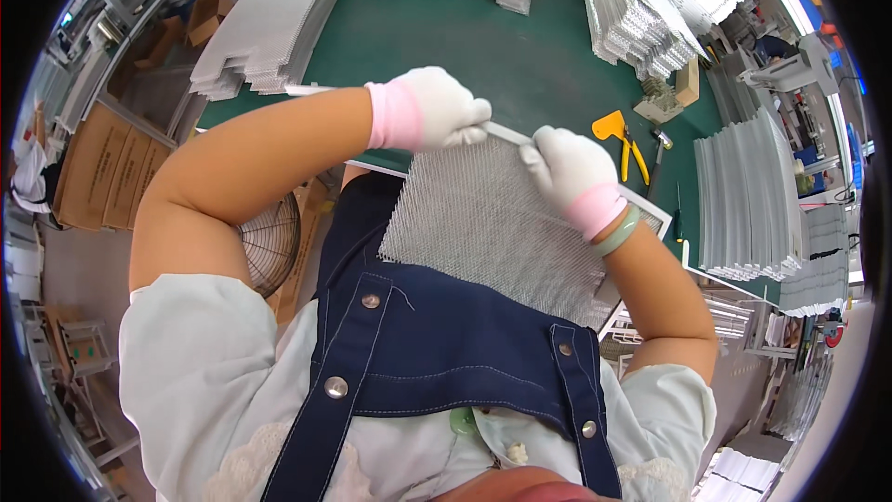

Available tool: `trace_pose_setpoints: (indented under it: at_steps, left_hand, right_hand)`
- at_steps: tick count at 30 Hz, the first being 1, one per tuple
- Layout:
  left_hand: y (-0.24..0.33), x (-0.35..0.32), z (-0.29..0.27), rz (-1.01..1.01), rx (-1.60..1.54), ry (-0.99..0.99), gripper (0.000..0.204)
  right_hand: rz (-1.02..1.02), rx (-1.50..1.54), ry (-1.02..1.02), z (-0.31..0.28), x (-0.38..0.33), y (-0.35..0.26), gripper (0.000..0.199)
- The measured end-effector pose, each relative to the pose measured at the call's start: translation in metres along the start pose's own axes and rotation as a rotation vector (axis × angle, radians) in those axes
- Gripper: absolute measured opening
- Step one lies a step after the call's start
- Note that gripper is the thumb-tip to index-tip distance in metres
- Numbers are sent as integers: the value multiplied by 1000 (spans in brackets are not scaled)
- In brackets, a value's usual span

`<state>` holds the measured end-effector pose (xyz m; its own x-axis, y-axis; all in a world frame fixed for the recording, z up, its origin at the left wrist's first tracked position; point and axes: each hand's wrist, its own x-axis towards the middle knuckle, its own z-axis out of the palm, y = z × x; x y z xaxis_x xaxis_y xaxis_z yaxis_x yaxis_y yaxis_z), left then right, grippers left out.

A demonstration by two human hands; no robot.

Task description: The person assembles rectangular metal frames by placing a mesh sheet onto a workbench, positioning a small plastic component, and fitting a metal frame around it. They use a hammer to secure the frame and a handheld stapler to fasten the mesh to the frame edges. The process is repeated for multiple units.

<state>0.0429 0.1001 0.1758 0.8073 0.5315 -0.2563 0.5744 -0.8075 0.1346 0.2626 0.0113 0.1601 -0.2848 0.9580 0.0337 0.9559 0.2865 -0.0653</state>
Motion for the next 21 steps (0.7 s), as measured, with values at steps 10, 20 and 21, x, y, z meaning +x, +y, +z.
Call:
trace_pose_setpoints:
  at_steps: [10, 20, 21]
  left_hand:
    - [45, -89, 106, -19, -640, -97, 58]
    - [34, -14, 1, -94, -828, 1403, 38]
    - [18, -23, -20, 0, -724, 1476, 31]
  right_hand:
    - [577, 594, 43, 46, -50, 101, 42]
    - [152, 360, 988, -22, -31, 34, 35]
    - [165, 562, 839, 0, -41, 22, 36]
